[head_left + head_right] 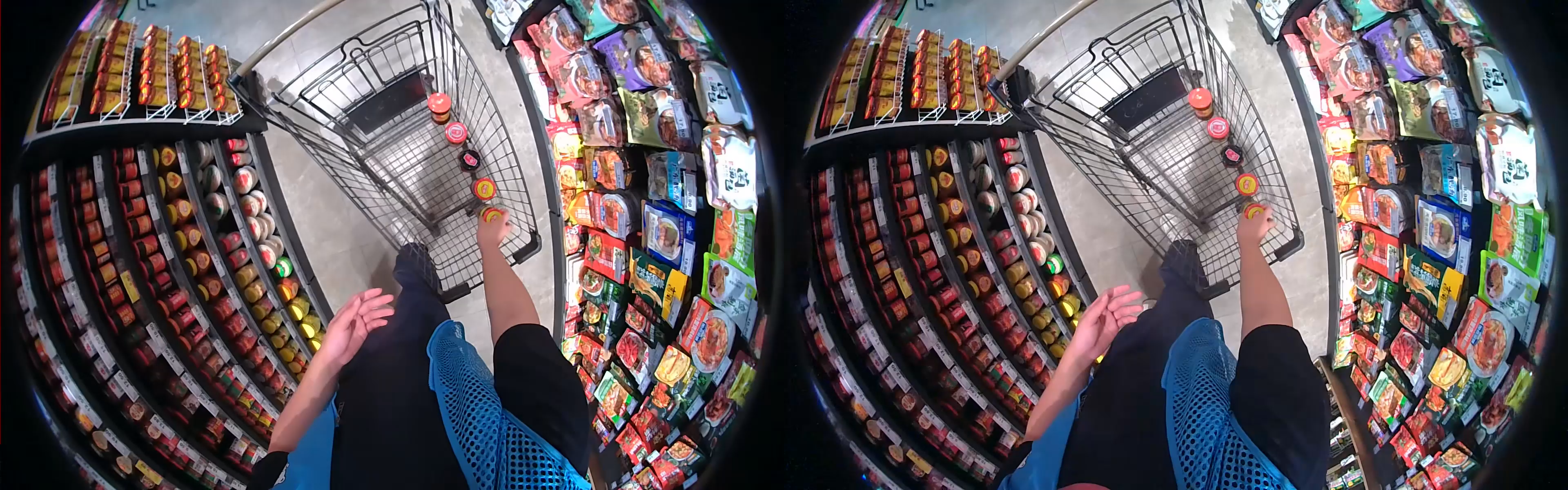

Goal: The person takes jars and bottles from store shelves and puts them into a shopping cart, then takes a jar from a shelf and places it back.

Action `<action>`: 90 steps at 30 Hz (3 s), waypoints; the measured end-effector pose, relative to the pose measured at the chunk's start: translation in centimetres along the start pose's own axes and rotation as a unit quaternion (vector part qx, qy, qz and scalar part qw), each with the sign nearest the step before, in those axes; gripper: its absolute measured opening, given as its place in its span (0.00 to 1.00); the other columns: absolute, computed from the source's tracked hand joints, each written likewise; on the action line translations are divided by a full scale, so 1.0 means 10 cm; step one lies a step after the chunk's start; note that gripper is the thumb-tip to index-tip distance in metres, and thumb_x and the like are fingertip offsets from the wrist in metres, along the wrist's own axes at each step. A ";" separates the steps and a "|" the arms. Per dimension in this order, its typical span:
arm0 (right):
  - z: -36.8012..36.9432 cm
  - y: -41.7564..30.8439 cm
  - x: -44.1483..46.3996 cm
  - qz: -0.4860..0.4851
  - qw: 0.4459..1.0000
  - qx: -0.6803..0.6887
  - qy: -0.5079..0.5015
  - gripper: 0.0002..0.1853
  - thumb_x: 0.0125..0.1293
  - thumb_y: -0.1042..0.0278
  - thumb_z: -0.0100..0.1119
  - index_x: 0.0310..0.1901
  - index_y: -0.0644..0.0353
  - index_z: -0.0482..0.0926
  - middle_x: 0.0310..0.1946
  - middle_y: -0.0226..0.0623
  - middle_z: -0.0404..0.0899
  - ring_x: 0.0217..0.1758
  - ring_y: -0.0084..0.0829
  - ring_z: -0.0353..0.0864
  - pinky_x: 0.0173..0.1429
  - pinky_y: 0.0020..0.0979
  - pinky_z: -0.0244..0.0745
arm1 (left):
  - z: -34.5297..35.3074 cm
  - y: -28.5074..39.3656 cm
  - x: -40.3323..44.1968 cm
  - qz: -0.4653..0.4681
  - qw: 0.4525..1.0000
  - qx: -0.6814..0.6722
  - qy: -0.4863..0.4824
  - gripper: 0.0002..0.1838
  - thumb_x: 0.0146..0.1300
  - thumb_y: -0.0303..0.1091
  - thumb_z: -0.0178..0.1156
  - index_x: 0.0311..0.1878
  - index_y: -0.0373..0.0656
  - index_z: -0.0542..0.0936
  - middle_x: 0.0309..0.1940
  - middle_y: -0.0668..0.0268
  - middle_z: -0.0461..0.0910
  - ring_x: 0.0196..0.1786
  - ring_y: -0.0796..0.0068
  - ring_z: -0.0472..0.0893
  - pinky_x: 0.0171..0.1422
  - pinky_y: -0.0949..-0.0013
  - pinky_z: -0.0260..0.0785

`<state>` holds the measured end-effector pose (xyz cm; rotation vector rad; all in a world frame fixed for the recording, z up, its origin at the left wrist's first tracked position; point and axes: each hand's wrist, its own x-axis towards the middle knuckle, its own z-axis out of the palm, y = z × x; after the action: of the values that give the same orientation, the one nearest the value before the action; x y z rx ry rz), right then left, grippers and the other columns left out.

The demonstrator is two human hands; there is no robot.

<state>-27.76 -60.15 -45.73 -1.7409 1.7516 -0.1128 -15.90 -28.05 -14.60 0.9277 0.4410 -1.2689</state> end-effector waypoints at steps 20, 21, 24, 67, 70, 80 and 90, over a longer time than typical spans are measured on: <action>-0.11 -0.23 0.15 0.048 0.996 -0.040 -0.060 0.42 0.54 0.74 0.70 0.70 0.51 0.59 0.60 0.62 0.58 0.57 0.55 0.75 0.63 0.42 0.73 | -0.07 -0.28 -0.05 -0.001 1.000 -0.002 0.012 0.25 0.79 0.43 0.39 0.69 0.35 0.64 0.63 0.52 0.74 0.61 0.62 0.77 0.65 0.61 0.68; -0.14 -0.25 0.14 0.047 0.995 -0.053 -0.064 0.43 0.55 0.73 0.70 0.71 0.51 0.58 0.60 0.62 0.57 0.57 0.55 0.76 0.63 0.42 0.73 | -0.07 -0.29 -0.06 0.004 1.000 0.000 0.013 0.25 0.79 0.43 0.39 0.69 0.35 0.64 0.63 0.52 0.74 0.60 0.62 0.77 0.65 0.61 0.68; -0.12 -0.19 0.15 0.033 0.993 -0.079 -0.075 0.49 0.55 0.67 0.72 0.75 0.46 0.50 0.65 0.71 0.51 0.59 0.58 0.76 0.64 0.43 0.73 | -0.05 -0.27 -0.11 0.019 1.000 -0.002 0.016 0.25 0.79 0.43 0.41 0.68 0.35 0.65 0.62 0.52 0.74 0.60 0.62 0.78 0.64 0.62 0.69; -0.56 -0.23 -9.24 -0.759 0.164 0.171 -0.606 0.10 0.63 0.79 0.62 0.47 0.65 0.81 0.48 0.44 0.78 0.44 0.32 0.81 0.44 0.27 0.80 | -3.33 -3.77 -4.24 0.636 0.641 -0.411 0.126 0.24 0.76 0.49 0.43 0.66 0.44 0.70 0.62 0.60 0.76 0.60 0.65 0.77 0.64 0.60 0.67; -0.78 -0.04 -9.67 -0.788 0.129 0.133 -0.587 0.20 0.62 0.76 0.63 0.56 0.62 0.77 0.58 0.47 0.73 0.50 0.39 0.81 0.50 0.33 0.80 | -3.36 -3.78 -4.43 0.660 0.615 -0.412 0.124 0.24 0.77 0.49 0.42 0.66 0.44 0.69 0.61 0.60 0.77 0.60 0.65 0.77 0.64 0.60 0.67; -0.98 0.34 -10.37 -0.826 0.091 -0.010 -0.556 0.29 0.61 0.69 0.65 0.62 0.65 0.67 0.53 0.57 0.68 0.42 0.55 0.81 0.46 0.46 0.80 | -3.48 -3.85 -4.82 0.695 0.573 -0.419 0.114 0.23 0.76 0.49 0.43 0.62 0.42 0.71 0.57 0.60 0.79 0.58 0.65 0.79 0.61 0.60 0.69; -0.92 0.37 -10.72 -0.896 0.111 -0.075 -0.422 0.19 0.66 0.54 0.59 0.43 0.65 0.80 0.35 0.60 0.81 0.40 0.60 0.82 0.47 0.53 0.78 | -3.51 -3.82 -5.02 0.704 0.553 -0.428 0.124 0.24 0.76 0.47 0.42 0.65 0.41 0.70 0.61 0.59 0.77 0.58 0.67 0.78 0.60 0.62 0.70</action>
<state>-46.29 35.22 0.59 -1.9703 -1.8087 0.0877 -58.93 29.81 -11.01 0.2963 0.2949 0.6236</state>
